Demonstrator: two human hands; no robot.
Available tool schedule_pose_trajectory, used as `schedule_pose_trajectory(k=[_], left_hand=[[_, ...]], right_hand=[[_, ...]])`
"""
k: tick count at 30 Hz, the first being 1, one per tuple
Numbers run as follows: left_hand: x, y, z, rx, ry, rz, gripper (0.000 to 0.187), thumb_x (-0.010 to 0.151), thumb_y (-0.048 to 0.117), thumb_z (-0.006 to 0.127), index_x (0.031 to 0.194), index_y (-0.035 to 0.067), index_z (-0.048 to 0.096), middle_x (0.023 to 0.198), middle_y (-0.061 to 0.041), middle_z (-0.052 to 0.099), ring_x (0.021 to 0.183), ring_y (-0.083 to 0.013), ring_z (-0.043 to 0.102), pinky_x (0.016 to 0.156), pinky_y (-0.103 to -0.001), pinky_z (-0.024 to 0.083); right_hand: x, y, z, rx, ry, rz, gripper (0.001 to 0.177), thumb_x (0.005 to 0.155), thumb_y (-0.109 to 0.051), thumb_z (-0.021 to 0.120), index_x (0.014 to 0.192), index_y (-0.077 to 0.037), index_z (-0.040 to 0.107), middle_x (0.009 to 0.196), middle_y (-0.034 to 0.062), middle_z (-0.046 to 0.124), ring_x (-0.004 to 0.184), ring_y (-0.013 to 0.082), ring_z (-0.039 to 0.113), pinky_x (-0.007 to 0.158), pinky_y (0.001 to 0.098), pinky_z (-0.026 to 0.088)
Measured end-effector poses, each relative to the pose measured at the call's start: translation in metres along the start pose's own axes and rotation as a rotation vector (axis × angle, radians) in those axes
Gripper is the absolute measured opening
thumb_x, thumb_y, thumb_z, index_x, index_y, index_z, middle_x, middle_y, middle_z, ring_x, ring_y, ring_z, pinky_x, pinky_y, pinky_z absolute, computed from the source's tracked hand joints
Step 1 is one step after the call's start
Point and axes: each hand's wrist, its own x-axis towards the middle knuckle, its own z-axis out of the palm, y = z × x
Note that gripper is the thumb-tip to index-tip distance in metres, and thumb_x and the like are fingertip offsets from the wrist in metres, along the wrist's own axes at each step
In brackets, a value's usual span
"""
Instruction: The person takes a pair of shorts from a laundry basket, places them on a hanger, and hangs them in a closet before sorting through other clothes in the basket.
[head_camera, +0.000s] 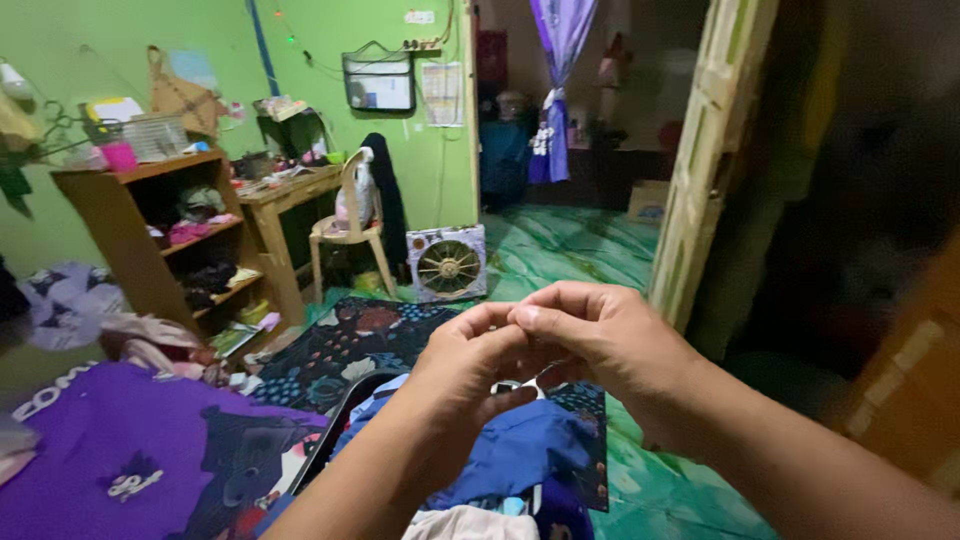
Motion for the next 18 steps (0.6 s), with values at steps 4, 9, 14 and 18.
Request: schedule_pose_trajectory(k=[4, 9, 14, 18], left_hand=[[0.014, -0.013, -0.021, 0.036, 0.048, -0.054, 0.028, 0.079, 0.013, 0.072, 0.107, 0.012, 0.068, 0.09, -0.004, 0.071, 0.083, -0.0159, 0.068, 0.076, -0.036, 0.057], [0.035, -0.053, -0.03, 0.003, 0.169, -0.128, 0.021, 0.083, 0.013, 0.073, 0.103, 0.009, 0.067, 0.089, -0.006, 0.072, 0.082, -0.0208, 0.071, 0.072, -0.034, 0.056], [0.039, -0.088, -0.046, -0.033, 0.277, -0.221, 0.024, 0.088, 0.016, 0.067, 0.111, 0.011, 0.07, 0.092, -0.003, 0.075, 0.082, -0.0179, 0.07, 0.071, -0.032, 0.054], [0.042, -0.115, -0.073, -0.05, 0.382, -0.294, 0.03, 0.089, 0.017, 0.062, 0.118, 0.015, 0.071, 0.097, -0.003, 0.074, 0.083, -0.0184, 0.07, 0.072, -0.033, 0.054]], right_hand=[[0.017, 0.008, -0.006, -0.063, -0.021, 0.054, 0.019, 0.089, -0.017, 0.067, 0.099, -0.002, 0.074, 0.088, 0.0062, 0.075, 0.079, 0.0157, 0.07, 0.073, 0.0346, 0.059], [0.036, 0.037, -0.013, -0.09, -0.051, 0.147, 0.019, 0.089, -0.02, 0.068, 0.099, -0.005, 0.074, 0.088, 0.0085, 0.077, 0.08, 0.015, 0.07, 0.076, 0.0306, 0.056], [0.048, 0.059, -0.015, -0.174, -0.103, 0.26, 0.024, 0.089, -0.024, 0.068, 0.1, -0.005, 0.076, 0.09, 0.0064, 0.077, 0.082, 0.0139, 0.07, 0.077, 0.0295, 0.055], [0.056, 0.068, -0.009, -0.261, -0.127, 0.296, 0.024, 0.089, -0.026, 0.072, 0.101, -0.007, 0.077, 0.09, 0.003, 0.077, 0.084, 0.0125, 0.073, 0.076, 0.0303, 0.057]])
